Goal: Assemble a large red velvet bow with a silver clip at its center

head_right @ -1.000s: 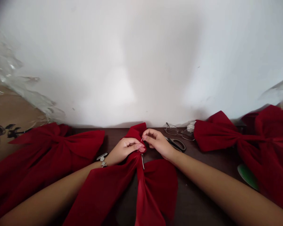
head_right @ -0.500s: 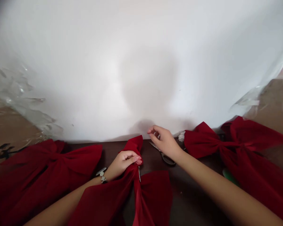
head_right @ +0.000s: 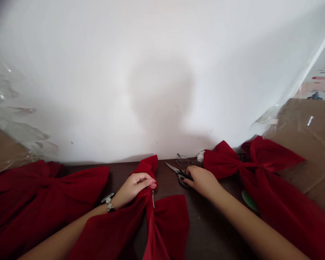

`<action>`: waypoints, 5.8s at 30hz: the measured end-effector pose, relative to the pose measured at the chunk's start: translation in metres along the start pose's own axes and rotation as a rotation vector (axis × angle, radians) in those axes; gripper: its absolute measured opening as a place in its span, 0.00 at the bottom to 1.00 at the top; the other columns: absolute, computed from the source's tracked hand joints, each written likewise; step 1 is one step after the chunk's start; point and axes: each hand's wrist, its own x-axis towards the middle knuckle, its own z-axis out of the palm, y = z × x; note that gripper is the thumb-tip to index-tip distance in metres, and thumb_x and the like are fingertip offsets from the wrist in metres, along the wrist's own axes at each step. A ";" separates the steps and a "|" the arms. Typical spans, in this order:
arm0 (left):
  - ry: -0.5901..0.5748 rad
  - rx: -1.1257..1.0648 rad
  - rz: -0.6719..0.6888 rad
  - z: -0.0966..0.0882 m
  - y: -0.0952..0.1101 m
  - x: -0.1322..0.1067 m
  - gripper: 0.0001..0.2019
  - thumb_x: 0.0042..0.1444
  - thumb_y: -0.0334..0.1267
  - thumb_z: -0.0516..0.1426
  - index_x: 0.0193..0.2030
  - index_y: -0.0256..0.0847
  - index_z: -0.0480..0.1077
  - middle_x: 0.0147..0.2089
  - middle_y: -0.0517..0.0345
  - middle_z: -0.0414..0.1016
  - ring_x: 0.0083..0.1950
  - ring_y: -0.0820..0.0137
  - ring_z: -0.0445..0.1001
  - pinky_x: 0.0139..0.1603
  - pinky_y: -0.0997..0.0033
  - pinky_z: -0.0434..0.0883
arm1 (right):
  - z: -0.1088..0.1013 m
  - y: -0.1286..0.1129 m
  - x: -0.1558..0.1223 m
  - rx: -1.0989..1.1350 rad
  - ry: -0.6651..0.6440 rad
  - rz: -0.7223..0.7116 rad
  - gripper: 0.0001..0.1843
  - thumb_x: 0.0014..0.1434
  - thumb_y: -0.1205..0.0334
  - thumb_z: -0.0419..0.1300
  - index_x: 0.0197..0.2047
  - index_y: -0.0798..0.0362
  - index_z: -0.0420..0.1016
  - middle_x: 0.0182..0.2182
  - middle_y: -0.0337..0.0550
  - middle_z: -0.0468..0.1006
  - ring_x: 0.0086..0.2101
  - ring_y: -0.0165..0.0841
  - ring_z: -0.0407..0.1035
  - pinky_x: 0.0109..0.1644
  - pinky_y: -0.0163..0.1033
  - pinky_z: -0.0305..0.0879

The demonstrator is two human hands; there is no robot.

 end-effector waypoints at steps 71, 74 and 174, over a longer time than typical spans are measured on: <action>-0.027 -0.015 0.015 0.003 0.001 0.001 0.14 0.57 0.44 0.56 0.33 0.32 0.74 0.35 0.47 0.80 0.38 0.67 0.78 0.43 0.71 0.73 | -0.004 -0.002 -0.023 0.964 -0.760 -0.178 0.28 0.55 0.38 0.55 0.27 0.59 0.69 0.16 0.35 0.64 0.15 0.21 0.55 0.18 0.29 0.42; -0.028 -0.020 0.019 0.003 -0.001 0.001 0.14 0.57 0.44 0.57 0.33 0.32 0.74 0.36 0.47 0.80 0.38 0.67 0.78 0.43 0.71 0.74 | -0.003 -0.003 -0.023 0.974 -0.751 -0.175 0.27 0.55 0.39 0.56 0.27 0.59 0.69 0.17 0.36 0.65 0.16 0.22 0.56 0.19 0.29 0.45; -0.034 -0.018 0.009 0.003 -0.002 0.000 0.17 0.56 0.47 0.57 0.34 0.32 0.73 0.36 0.46 0.80 0.38 0.67 0.78 0.42 0.70 0.74 | -0.001 0.019 0.002 0.039 -0.033 0.025 0.12 0.51 0.52 0.61 0.34 0.51 0.74 0.30 0.43 0.78 0.31 0.37 0.71 0.30 0.34 0.55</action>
